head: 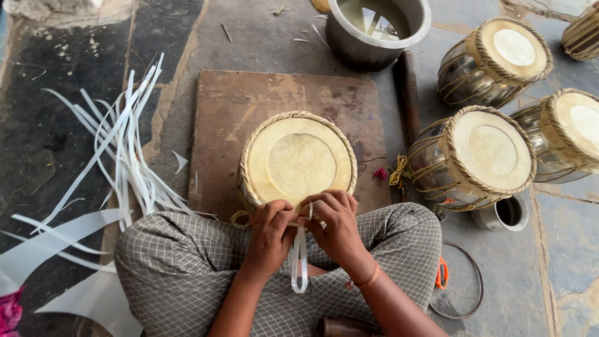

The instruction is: The person weaves white straps around the body of a drum while using a pointed tool to guide and tension them.

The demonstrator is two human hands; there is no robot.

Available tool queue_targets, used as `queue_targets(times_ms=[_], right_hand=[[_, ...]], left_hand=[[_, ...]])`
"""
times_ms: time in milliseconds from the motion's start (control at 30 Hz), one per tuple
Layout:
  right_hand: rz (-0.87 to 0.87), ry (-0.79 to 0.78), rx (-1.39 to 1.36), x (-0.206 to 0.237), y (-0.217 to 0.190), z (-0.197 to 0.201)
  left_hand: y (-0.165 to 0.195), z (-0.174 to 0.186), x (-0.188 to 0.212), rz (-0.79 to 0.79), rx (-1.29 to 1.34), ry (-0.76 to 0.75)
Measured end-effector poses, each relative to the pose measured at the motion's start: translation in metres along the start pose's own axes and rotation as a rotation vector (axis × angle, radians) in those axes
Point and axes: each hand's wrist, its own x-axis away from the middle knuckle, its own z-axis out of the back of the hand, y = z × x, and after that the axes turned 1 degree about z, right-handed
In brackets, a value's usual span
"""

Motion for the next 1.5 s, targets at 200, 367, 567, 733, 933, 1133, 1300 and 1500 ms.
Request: queue_targets(times_ms=[200,367,567,733,933,1133,1300,1500], right_hand=[[-0.039,0.381,-0.307,-0.049,0.018,0.042],[-0.179,0.319,-0.640,-0.075,0.038,0.098],[-0.290,-0.321,-0.507,-0.030,0.006,0.030],[-0.129,0.041,-0.353,0.009,0.009,-0.020],[-0.547,-0.108,-0.688,-0.004,0.018,-0.013],[-0.016,-0.093,-0.270,-0.015,0.019,-0.006],[-0.178,0.017,-0.020,-0.012,0.006,-0.038],[-0.568,0.027,-0.288,-0.020,0.022,-0.004]], left_hand=[[-0.004,0.001,0.006,-0.003,0.025,-0.045],[0.007,0.016,0.000,-0.038,0.067,-0.024],[0.000,0.021,0.000,-0.009,0.075,-0.039],[-0.001,0.013,-0.001,-0.016,0.041,-0.003],[0.005,0.011,-0.006,-0.004,-0.023,0.063],[-0.009,-0.002,-0.003,0.004,-0.030,0.072],[-0.016,-0.008,-0.004,0.031,-0.043,0.064],[0.002,0.012,-0.002,-0.001,0.019,0.016]])
